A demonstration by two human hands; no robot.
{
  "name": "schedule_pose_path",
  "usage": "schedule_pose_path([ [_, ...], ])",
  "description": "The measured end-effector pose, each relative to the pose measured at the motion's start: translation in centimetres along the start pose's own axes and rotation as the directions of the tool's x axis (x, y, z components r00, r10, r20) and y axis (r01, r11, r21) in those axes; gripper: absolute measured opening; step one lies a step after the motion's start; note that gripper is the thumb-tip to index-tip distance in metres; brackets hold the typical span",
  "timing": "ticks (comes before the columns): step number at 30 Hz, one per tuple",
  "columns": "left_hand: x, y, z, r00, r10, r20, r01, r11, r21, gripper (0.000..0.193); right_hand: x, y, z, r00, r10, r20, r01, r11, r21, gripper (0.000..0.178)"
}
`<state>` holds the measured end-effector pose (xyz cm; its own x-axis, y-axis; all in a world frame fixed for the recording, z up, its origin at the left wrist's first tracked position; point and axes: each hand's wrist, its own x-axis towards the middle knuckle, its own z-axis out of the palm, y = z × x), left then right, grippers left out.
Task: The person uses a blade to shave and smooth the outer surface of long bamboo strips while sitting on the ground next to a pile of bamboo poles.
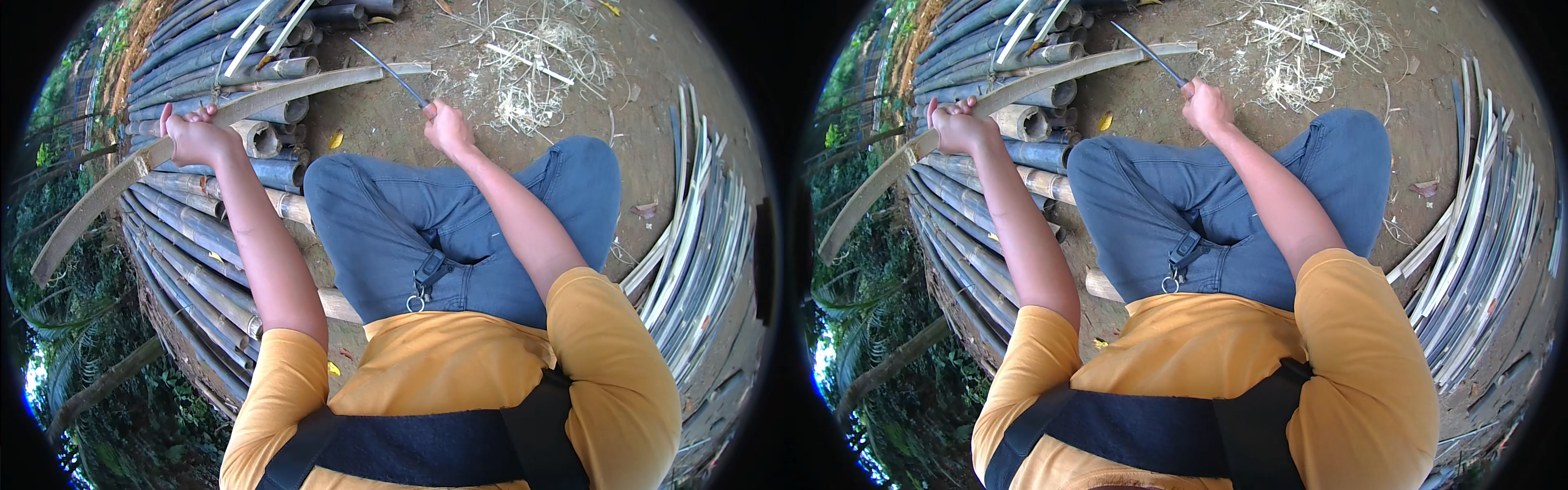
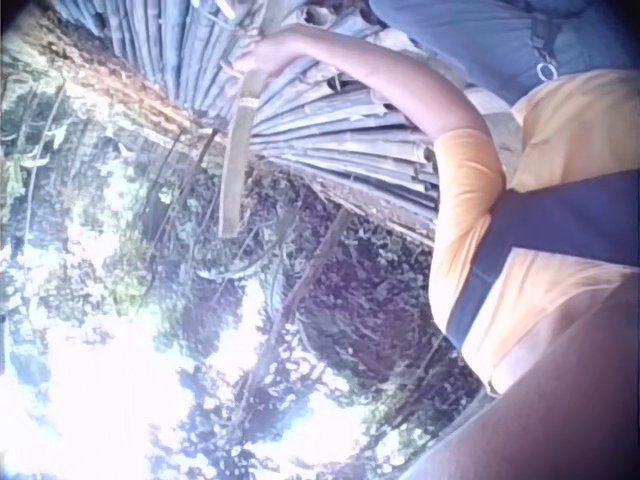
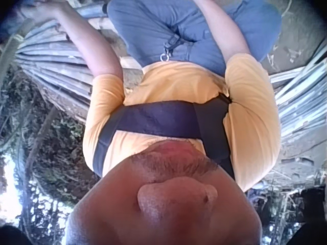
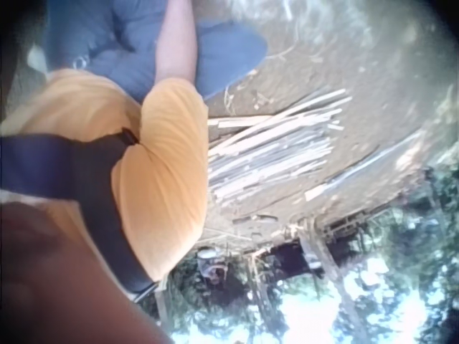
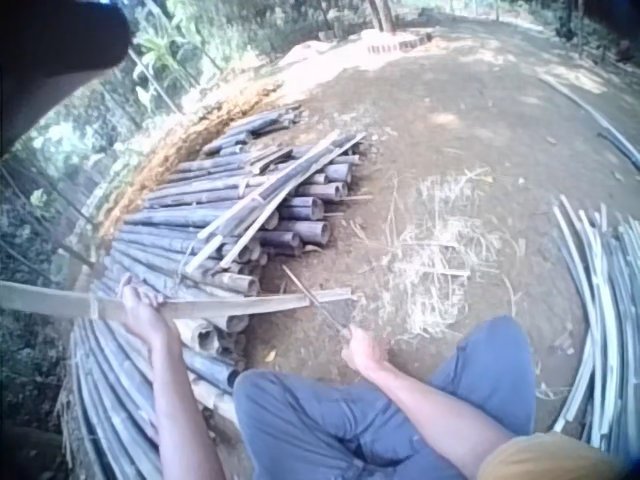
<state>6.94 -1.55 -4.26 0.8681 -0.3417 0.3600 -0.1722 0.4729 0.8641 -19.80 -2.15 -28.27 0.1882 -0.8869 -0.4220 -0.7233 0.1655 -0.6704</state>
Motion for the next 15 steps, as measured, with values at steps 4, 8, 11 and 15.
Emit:
schedule_pose_path([
  [4, -0.4, 0.3, 1.0, 1.000, 0.003, 0.013, -0.003, 1.000, 0.010, 0.020, 2.8, 4.2, -0.1, 0.982, 0.185, -0.032, -0.180, 0.978, 0.104, 0.025],
  [8, -0.7, 0.6, 1.4, 0.999, 0.022, 0.024, -0.022, 1.000, 0.014, 0.022, 2.2, 2.3, 1.3, 0.990, 0.121, -0.068, -0.115, 0.990, 0.079, 0.026],
  [11, -0.6, 0.5, 1.4, 0.999, 0.025, 0.023, -0.025, 1.000, 0.015, 0.023, 1.7, 2.1, 0.3, 0.992, 0.120, -0.023, -0.119, 0.991, 0.065, 0.026],
  [15, -1.2, 1.1, 2.4, 0.999, 0.020, 0.046, -0.020, 1.000, 0.001, 0.020, 3.3, 4.9, 0.9, 0.969, 0.238, -0.059, -0.231, 0.967, 0.109, 0.030],
])
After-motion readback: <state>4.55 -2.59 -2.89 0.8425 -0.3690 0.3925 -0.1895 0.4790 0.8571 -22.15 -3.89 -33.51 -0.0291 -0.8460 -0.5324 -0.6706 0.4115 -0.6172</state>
